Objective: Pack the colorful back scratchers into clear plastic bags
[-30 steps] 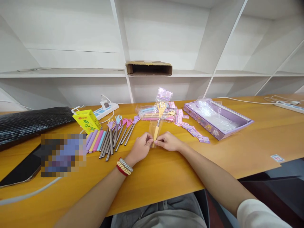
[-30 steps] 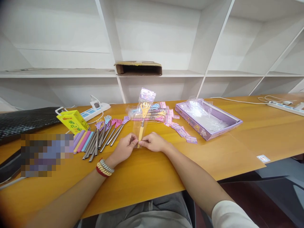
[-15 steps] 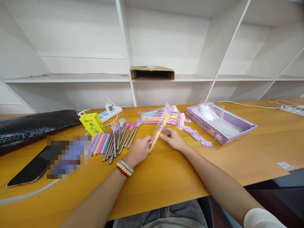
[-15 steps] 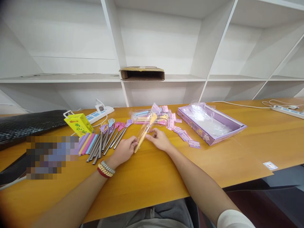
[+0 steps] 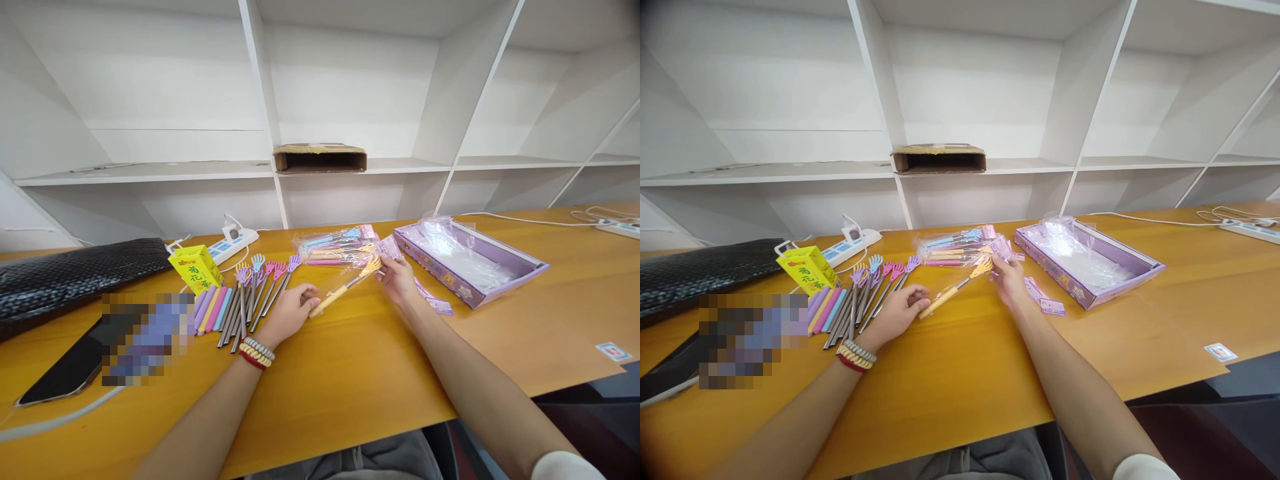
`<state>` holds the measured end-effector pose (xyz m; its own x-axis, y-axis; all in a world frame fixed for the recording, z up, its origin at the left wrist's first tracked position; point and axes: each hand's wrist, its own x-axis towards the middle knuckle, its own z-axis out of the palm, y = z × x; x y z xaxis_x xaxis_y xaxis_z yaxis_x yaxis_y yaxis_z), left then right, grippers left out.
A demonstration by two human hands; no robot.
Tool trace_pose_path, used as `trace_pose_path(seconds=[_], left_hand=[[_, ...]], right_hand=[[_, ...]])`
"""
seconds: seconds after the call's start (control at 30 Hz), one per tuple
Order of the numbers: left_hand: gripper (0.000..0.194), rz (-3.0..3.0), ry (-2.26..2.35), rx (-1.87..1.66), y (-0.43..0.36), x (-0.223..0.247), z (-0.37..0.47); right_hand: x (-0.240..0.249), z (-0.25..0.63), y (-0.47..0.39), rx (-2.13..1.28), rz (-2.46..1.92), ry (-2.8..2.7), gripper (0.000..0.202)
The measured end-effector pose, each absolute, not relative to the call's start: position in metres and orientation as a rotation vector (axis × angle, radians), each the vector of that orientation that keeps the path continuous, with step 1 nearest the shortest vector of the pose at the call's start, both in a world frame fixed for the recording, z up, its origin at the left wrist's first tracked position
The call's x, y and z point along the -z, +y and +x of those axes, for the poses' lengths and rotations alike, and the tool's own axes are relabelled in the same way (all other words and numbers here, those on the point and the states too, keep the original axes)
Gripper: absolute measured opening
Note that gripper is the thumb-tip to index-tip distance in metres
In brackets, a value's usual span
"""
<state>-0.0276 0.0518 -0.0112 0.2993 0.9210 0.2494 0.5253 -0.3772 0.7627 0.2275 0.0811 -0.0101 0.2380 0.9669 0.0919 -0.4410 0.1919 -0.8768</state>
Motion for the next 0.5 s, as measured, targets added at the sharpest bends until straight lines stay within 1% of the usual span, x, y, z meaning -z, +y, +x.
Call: trace_pose_path(seconds=[0.1, 0.2, 0.27, 0.37, 0.5], left_hand=[[0.024, 1.778, 1.376, -1.075, 0.075, 0.009, -0.025], [0.023, 1.703, 1.492, -1.187, 0.103, 0.001, -0.016], [0.021, 1.693, 1.586, -1.232, 0.122, -0.004, -0.007], [0.015, 1.732, 1.761, -1.217, 0.150, -0.009, 0.005], [0.012, 1.808, 1.837, -1.196, 0.184, -0.014, 0.017]], right_hand=[[0.008, 0.238, 0.094, -1.079, -0.923, -0.732, 0.030], [0.007, 0.249, 0.109, -0.992, -1.006, -0.743, 0.027], [0.008, 0.255, 0.120, -0.895, -1.103, -0.807, 0.029], [0.011, 0.265, 0.137, -0.641, -1.307, -0.992, 0.039], [0.012, 0.274, 0.155, -0.306, -1.528, -1.249, 0.054]])
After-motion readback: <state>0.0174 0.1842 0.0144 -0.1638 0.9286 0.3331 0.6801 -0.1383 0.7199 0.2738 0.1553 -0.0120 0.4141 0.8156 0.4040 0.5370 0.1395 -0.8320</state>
